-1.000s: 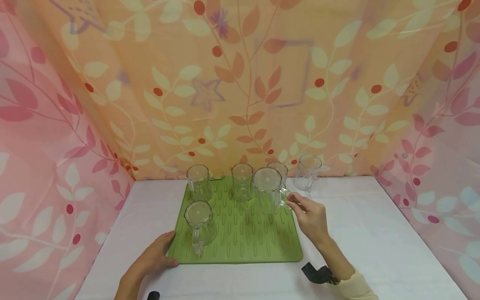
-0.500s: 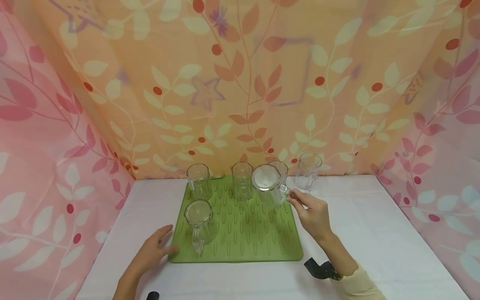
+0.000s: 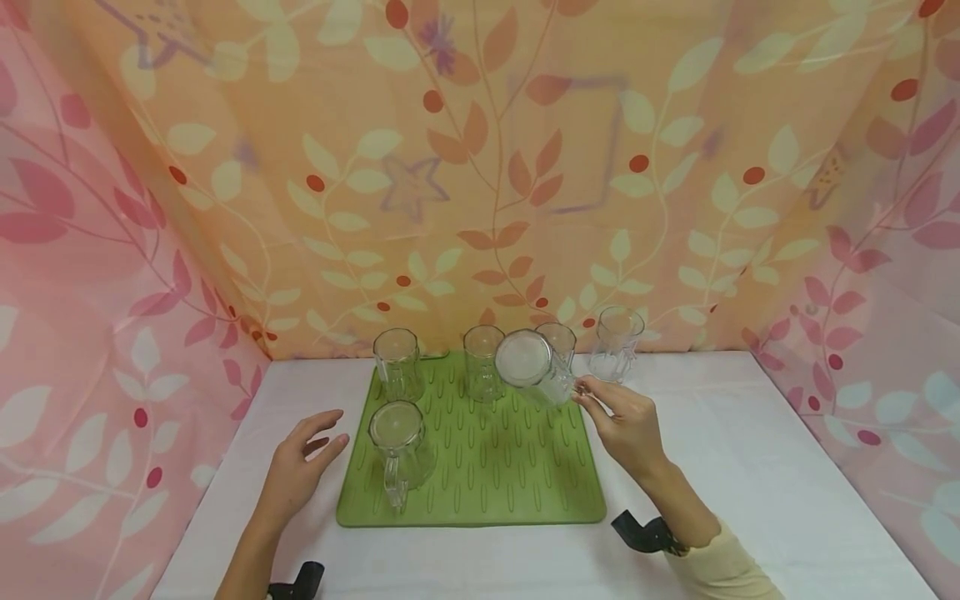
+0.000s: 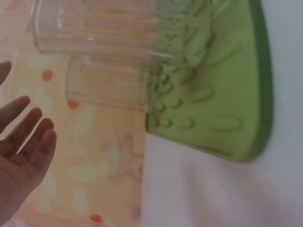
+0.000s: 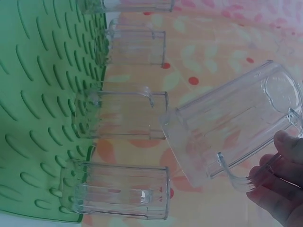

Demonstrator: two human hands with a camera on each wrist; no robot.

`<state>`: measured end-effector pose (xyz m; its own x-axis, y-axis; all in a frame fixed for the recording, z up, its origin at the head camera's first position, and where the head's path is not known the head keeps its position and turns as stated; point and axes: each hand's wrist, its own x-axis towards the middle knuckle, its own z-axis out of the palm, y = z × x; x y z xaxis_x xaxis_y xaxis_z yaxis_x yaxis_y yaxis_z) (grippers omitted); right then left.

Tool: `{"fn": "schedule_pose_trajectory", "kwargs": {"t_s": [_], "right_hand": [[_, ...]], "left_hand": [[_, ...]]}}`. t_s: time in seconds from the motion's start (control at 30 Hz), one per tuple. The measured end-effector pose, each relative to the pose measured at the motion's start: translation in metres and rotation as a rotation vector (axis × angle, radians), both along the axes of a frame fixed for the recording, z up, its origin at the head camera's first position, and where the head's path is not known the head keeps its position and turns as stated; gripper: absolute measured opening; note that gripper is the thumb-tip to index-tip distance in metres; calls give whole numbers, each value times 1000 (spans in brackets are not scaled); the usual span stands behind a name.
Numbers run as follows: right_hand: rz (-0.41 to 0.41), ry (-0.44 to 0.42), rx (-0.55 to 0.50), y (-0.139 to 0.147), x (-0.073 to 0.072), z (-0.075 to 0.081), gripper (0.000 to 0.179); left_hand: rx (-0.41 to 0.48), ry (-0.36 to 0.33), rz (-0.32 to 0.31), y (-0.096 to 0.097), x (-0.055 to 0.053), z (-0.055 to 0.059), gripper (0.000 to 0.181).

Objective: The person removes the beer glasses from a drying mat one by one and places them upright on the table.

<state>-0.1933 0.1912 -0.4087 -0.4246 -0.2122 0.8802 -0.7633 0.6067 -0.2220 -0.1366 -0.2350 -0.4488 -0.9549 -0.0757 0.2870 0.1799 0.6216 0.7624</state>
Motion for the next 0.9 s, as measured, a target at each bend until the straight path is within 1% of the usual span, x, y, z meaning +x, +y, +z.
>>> {"fn": "schedule_pose_trajectory", "kwargs": {"t_s": [0.1,0.23,0.27,0.4,0.43,0.53,0.7,0.77,0.9], "right_hand": [[6,24,21,0,0,2,32],[12,42,56,2,-2,3,17],[11,52,61,2,-2,4,17],[10,79,76,1,-2,6,39],[9,89,81,1,-2,7,40],[19,117,92,-2,-2,9,39],[51,164,102,-5,-2,12,35],[65,182,106,-6,-2,12,33],[88,224,125,-8,-4,13,29]], "left_hand": [[31,58,-6,6,-2,9,39],[25,96,-32,14,-7,21,39],[19,103,-44,15,-8,24,39],[8,127,-95,21,-15,38,40],[9,127,-106,24,-17,41,40],[19,107,-150,33,-21,50,41],[51,34,-268,49,-29,60,44],[68,12,-307,55,-33,63,45],[109,-20,-353,66,-40,67,46]]}}
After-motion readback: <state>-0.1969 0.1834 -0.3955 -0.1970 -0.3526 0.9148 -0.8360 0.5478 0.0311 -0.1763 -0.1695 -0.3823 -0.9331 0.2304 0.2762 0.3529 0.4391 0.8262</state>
